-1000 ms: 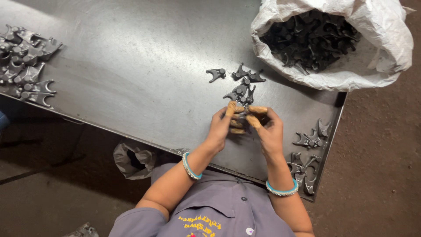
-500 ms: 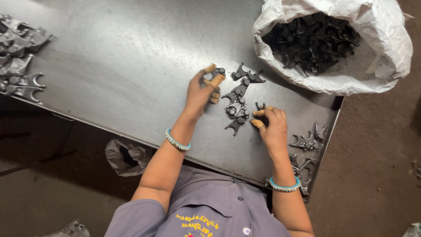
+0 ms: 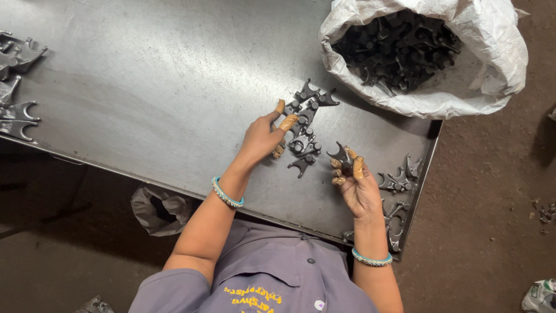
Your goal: The person sorts small dark metal castings at a work table, picking pieces one at a time from a pile and a large sack, turning and handling each piece in both hands, and placing pieces back on the table in groups. At the end the person reaches toward another table where a coworker handles similar castings.
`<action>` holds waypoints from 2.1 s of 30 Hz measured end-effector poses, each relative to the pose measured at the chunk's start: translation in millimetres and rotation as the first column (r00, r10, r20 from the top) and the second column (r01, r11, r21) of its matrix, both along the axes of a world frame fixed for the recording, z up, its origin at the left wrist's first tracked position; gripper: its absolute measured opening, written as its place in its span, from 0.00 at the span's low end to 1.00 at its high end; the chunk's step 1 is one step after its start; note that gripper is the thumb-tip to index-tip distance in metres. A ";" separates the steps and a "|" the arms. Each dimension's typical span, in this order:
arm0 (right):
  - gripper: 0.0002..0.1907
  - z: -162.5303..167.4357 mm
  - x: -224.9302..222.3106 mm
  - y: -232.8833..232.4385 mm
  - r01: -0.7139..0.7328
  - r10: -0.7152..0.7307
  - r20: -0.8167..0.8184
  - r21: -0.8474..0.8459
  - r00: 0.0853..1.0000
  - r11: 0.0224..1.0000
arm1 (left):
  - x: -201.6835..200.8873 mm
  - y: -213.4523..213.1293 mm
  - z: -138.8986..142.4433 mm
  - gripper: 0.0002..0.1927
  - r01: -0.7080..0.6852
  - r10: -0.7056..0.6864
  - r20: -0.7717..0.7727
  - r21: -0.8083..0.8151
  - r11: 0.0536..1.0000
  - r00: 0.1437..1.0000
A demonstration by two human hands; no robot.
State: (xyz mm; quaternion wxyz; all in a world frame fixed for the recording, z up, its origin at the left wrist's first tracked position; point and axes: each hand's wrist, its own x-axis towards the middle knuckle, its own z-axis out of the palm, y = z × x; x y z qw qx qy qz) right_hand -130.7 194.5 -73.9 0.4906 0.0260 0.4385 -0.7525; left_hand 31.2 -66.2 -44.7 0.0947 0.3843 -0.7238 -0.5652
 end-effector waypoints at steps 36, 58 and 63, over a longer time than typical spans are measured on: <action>0.25 65.7 21.3 -39.2 0.277 0.585 -0.807 0.582 0.081 0.765 | 28.4 45.9 14.0 0.15 -0.053 0.138 -0.116 0.544 0.837 0.984; 0.22 23.0 11.8 -2.3 -0.123 0.127 -0.093 0.051 0.988 0.991 | -5.0 80.3 -22.7 0.11 0.180 0.109 -0.356 0.687 0.704 0.928; 0.19 20.9 8.8 -7.0 -0.113 0.120 -0.102 0.070 0.988 0.991 | -2.4 80.8 -37.3 0.11 0.210 0.136 -0.351 0.782 0.586 0.926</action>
